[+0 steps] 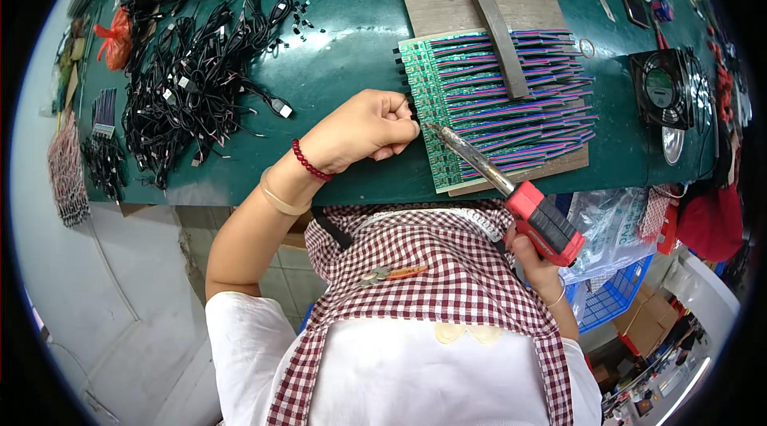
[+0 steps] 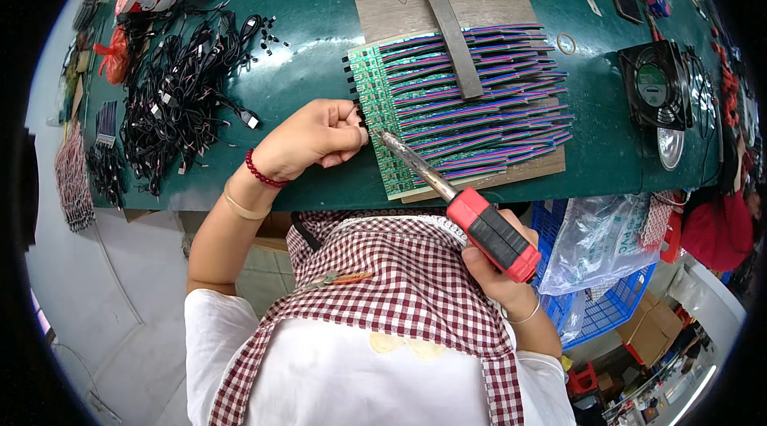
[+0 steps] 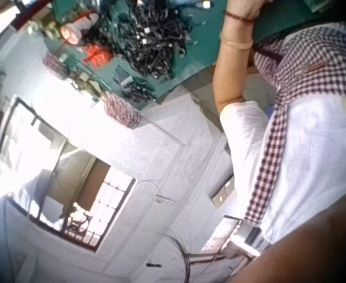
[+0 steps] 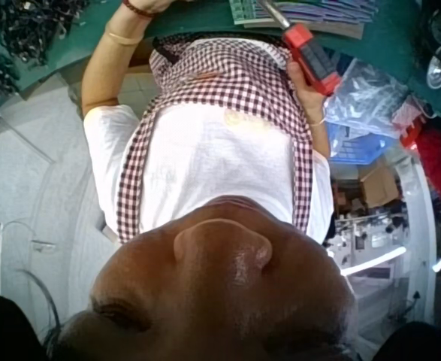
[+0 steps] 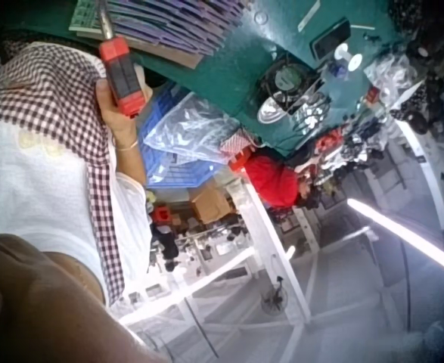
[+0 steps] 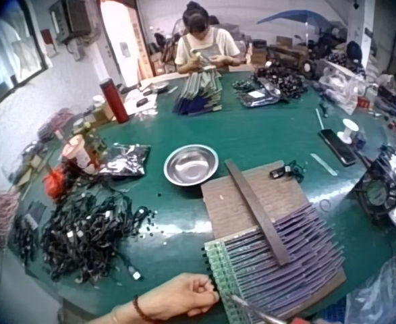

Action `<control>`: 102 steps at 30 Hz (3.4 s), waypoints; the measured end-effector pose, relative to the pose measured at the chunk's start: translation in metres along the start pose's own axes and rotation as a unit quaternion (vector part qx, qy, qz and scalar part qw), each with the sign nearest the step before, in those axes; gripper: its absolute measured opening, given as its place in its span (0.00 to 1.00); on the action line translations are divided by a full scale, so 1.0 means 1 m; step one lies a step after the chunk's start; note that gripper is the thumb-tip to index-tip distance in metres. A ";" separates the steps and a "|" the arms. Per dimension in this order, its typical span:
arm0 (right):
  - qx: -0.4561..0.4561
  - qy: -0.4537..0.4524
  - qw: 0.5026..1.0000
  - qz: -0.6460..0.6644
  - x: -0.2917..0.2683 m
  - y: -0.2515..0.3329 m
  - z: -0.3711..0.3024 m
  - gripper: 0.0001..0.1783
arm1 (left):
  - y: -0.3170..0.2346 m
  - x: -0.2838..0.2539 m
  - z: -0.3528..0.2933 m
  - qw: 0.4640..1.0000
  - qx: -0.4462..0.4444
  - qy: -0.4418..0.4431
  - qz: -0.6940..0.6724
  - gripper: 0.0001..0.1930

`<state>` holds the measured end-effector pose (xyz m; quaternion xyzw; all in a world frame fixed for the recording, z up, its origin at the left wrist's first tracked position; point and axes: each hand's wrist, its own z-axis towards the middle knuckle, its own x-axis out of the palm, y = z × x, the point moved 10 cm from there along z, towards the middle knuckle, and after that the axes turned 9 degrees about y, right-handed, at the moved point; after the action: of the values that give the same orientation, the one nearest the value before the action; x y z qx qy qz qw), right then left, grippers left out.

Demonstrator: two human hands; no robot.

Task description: The person solders small electronic components onto circuit boards using a soldering gun, then positions wire cables onto the circuit boards and solders them into place.

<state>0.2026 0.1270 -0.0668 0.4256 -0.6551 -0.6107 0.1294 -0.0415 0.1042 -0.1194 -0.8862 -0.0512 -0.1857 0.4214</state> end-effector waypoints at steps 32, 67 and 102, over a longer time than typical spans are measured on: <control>0.007 -0.041 0.997 0.065 -0.012 -0.003 -0.011 0.12 | 0.002 -0.003 -0.001 1.000 -0.004 -0.027 0.004 0.08; -0.021 0.036 0.986 0.161 0.026 0.054 0.046 0.17 | -0.004 0.098 -0.034 0.974 0.085 0.108 -0.178 0.09; 0.022 -0.002 0.998 0.054 -0.006 -0.006 -0.012 0.12 | 0.010 0.007 -0.011 0.999 0.022 -0.047 -0.010 0.04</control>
<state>0.2170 0.1236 -0.0671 0.3912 -0.6909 -0.5887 0.1520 -0.0360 0.0890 -0.1172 -0.8837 -0.0836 -0.1471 0.4364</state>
